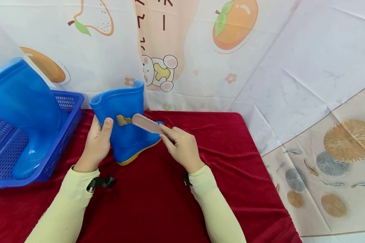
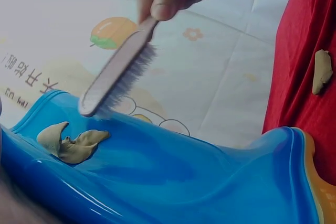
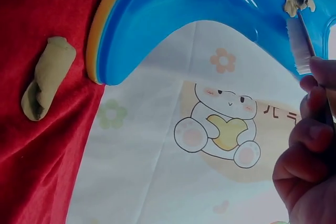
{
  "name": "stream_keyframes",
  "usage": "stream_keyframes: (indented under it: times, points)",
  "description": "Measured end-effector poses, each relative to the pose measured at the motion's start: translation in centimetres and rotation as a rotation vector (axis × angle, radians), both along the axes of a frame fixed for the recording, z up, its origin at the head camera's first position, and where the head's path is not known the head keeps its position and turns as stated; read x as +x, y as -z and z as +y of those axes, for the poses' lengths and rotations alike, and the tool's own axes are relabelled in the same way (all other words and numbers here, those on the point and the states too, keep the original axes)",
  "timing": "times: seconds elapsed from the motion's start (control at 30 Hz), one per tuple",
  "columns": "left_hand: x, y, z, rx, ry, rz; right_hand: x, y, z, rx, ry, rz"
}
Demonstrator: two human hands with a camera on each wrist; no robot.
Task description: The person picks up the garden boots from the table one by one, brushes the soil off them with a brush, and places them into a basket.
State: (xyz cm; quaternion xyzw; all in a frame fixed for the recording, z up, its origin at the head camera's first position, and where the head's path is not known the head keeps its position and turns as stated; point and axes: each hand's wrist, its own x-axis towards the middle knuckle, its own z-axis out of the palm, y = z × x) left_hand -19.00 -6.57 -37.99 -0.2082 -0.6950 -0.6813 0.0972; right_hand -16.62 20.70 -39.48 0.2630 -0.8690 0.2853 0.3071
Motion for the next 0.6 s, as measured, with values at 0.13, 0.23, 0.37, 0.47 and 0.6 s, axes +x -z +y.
stream_keyframes:
  times: [0.13, 0.23, 0.37, 0.47, 0.6]
  points:
    - [0.3, 0.0, 0.4, -0.02, 0.024, 0.004, 0.1, -0.2, -0.1, -0.051, -0.062, 0.018]
    - [0.6, -0.1, 0.7, -0.023, 0.048, 0.01, 0.3, -0.4, -0.5, -0.077, -0.158, 0.007]
    - [0.8, -0.2, 1.0, -0.028, 0.073, 0.011, 0.4, -0.3, -1.0, -0.047, -0.219, -0.001]
    - [0.8, -0.2, 1.1, -0.033, 0.083, 0.015, 0.4, -0.2, -1.2, -0.018, -0.195, 0.003]
    - [0.8, -0.2, 1.1, -0.031, 0.075, 0.017, 0.4, 0.0, -1.0, -0.023, -0.16, -0.008]
